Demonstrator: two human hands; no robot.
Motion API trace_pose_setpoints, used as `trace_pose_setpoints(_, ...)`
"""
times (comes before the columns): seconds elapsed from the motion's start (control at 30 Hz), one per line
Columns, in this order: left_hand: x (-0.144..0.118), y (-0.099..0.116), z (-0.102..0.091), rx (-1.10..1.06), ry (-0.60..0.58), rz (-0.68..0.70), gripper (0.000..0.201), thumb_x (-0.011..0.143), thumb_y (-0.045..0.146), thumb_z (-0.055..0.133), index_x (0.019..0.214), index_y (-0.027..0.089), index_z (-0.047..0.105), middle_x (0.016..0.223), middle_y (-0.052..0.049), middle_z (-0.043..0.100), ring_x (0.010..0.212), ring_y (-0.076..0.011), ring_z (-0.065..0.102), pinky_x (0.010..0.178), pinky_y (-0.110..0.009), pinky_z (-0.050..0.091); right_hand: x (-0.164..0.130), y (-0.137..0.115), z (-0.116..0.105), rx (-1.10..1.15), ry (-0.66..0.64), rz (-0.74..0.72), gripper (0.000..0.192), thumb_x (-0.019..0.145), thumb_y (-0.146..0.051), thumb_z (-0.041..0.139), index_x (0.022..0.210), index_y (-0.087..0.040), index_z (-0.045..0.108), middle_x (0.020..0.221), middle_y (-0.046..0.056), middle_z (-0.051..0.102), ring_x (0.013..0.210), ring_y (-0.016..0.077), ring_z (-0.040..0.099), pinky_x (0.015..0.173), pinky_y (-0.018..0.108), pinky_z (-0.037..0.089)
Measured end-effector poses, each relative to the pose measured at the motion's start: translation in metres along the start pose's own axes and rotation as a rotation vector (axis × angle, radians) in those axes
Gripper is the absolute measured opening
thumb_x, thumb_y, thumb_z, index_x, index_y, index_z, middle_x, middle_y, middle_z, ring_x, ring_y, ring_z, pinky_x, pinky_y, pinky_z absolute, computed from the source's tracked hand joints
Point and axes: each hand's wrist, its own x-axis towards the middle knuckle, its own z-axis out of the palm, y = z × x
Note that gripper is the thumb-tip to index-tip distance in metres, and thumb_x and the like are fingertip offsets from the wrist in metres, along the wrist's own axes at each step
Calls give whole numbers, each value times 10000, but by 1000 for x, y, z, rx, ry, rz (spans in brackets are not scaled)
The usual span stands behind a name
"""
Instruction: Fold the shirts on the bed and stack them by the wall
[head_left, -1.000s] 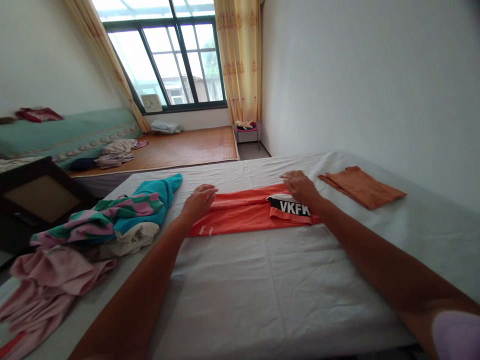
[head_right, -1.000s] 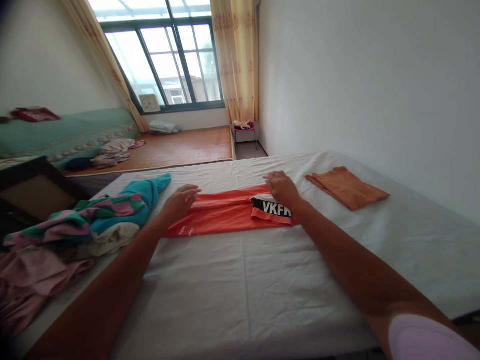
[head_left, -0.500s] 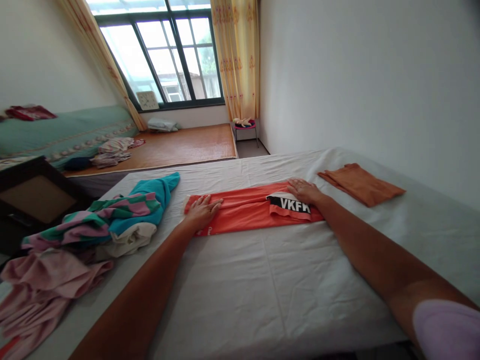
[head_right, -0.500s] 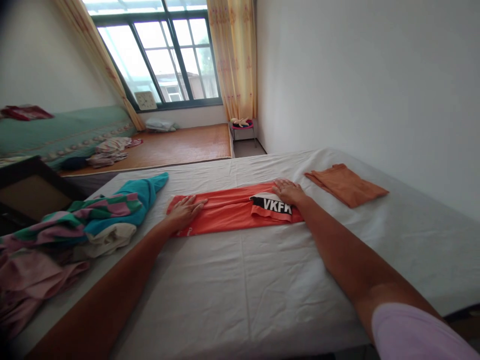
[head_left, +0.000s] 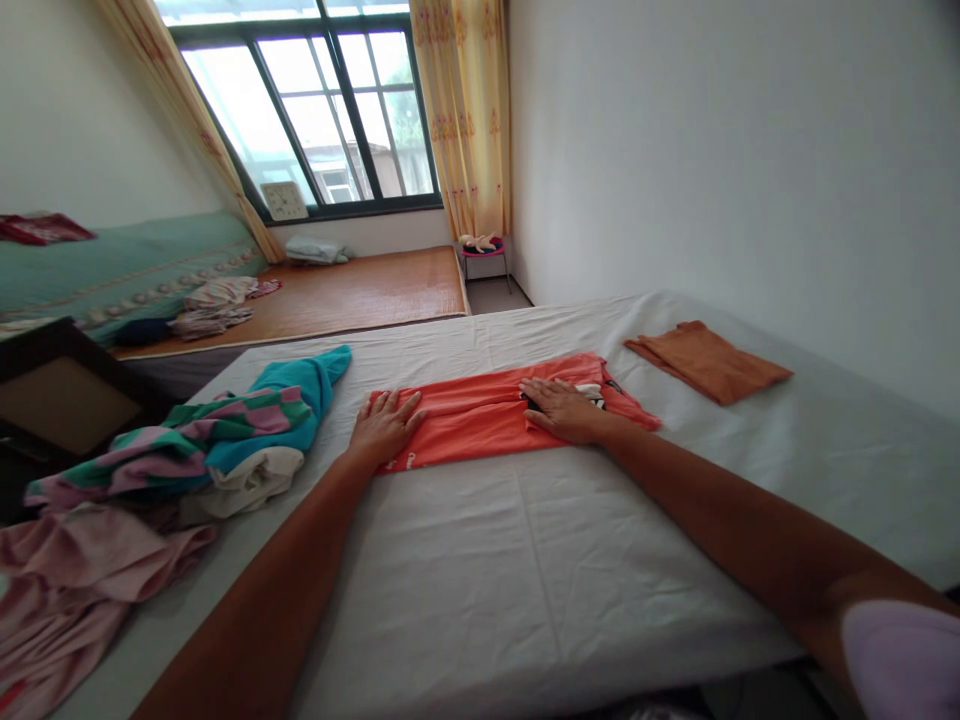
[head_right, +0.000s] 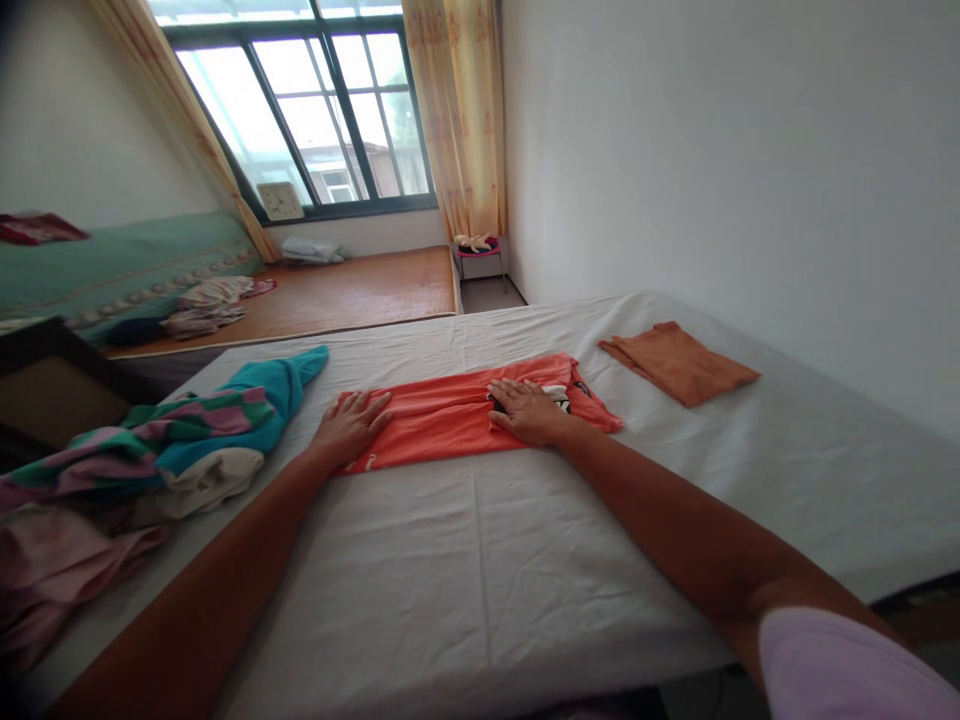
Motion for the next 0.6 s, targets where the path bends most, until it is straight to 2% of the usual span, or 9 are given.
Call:
trace_pose_setpoints(0.07,-1,-1,-1,-3,-12,-7,597,977,561,245,1511,313,338,1564,-92,346,1454,-295,262,1168,-511,125,-1,0,3,33,-28,-13,676,976,-589,260,1518,-193,339,1565,96,332,1446,249,291,1179,471,210)
trace_pose_setpoints(0.17,-1,-3,-3,-9,-21,-16,587,992,520,217,1512,280,347,1570,-94,331,1461,-278,253,1177,-482,133,0,13,4,39,-10,18,653,990,-563,218,1504,-191,370,1542,99,376,1436,233,316,1172,434,241)
trace_pose_setpoints(0.3,-2,-5,-3,2,-20,-17,588,996,499,224,1514,249,345,1572,-94,327,1462,-274,249,1180,-466,146,-1,50,4,-85,31,221,622,984,-546,240,1470,-207,429,1547,104,366,1446,266,289,1173,489,213)
trace_pose_setpoints(0.47,-1,-5,-1,7,-19,-12,599,994,500,216,1514,233,346,1572,-105,322,1463,-285,246,1178,-481,144,-15,98,-4,-92,12,537,652,971,-558,245,1493,-191,382,1566,98,331,1449,276,277,1163,513,226)
trace_pose_setpoints(0.53,-1,-5,0,-2,-18,-15,603,992,505,211,1515,235,343,1571,-99,327,1460,-283,252,1177,-479,153,-21,106,-6,-90,20,588,624,977,-520,239,1493,-198,382,1560,84,347,1436,280,305,1158,511,240)
trace_pose_setpoints(0.6,-1,-5,0,-5,-13,-15,600,991,503,216,1513,238,348,1569,-92,335,1458,-279,258,1177,-474,155,-22,103,-6,-124,83,579,610,982,-475,241,1495,-175,378,1561,89,345,1439,284,296,1161,499,236)
